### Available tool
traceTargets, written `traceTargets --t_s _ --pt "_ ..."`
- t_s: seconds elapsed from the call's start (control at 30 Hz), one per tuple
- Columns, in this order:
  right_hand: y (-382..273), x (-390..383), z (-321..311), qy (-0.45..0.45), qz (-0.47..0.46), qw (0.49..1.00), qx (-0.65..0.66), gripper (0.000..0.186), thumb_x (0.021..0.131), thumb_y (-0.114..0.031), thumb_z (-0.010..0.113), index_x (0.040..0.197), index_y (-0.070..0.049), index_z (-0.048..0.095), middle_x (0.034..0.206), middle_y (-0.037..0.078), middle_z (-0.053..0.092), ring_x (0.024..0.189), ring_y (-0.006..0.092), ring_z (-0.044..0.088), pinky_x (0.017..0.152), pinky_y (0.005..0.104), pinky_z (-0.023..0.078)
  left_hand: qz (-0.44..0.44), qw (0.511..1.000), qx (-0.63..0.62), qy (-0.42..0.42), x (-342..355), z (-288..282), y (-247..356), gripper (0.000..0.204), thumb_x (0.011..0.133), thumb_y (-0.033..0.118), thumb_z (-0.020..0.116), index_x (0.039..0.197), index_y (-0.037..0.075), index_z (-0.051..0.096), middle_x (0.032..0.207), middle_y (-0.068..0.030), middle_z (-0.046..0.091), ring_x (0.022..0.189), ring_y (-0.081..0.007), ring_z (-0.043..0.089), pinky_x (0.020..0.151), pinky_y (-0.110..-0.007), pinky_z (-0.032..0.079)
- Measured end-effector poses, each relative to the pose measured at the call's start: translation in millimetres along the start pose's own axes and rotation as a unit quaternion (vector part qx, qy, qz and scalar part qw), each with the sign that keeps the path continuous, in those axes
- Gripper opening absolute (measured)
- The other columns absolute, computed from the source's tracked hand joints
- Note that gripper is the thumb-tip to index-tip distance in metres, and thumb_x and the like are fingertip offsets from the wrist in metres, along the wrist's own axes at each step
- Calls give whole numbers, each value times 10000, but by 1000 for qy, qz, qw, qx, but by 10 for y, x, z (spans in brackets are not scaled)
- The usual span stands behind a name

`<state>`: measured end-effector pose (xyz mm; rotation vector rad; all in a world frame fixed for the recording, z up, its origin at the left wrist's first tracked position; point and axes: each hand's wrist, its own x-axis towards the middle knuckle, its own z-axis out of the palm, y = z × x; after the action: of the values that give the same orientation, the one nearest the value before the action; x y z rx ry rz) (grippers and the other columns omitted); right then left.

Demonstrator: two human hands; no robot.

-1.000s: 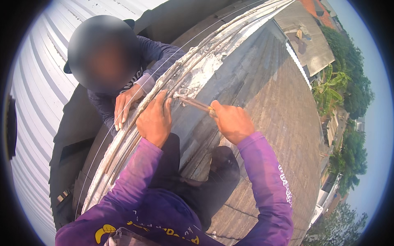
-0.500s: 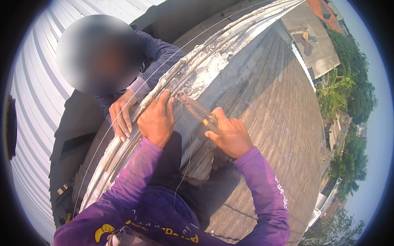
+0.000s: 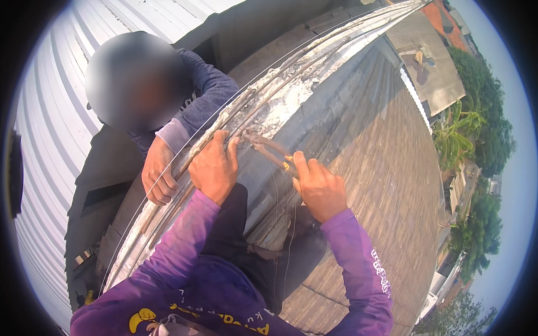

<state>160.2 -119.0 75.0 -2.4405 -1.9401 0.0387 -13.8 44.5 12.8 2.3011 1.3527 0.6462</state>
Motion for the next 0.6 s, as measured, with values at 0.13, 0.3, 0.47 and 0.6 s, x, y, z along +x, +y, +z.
traceTargets --t_s 0.13,0.3,0.47,0.6 --pt "169 131 -50 -177 77 905 379 396 1025 -240 672 1365 -42 636 742 48 597 590 193 598 538 299 504 -6 1000 -7 -15 33 -41 21 264 1005 352 695 1122 117 671 929 -141 757 861 -369 741 748 -494 578" --pt "179 241 -236 -376 231 635 634 377 1109 -289 502 1365 -47 633 729 14 597 530 83 514 436 290 403 23 1000 12 13 0 9 -19 260 1005 364 692 1106 127 654 889 -127 748 758 -357 739 668 -480 586" --pt "87 125 8 -274 175 770 549 325 1086 -181 573 1315 26 673 814 31 655 685 100 614 648 261 511 25 999 2 21 7 -19 -1 251 1002 361 696 1090 132 641 851 -109 734 689 -339 731 599 -458 581" --pt "91 173 -82 -265 211 769 542 324 1086 -163 585 1323 40 672 887 53 711 784 114 674 715 275 540 29 999 -6 19 -1 13 -24 245 1001 358 696 1084 135 639 840 -106 728 686 -335 729 592 -454 578"
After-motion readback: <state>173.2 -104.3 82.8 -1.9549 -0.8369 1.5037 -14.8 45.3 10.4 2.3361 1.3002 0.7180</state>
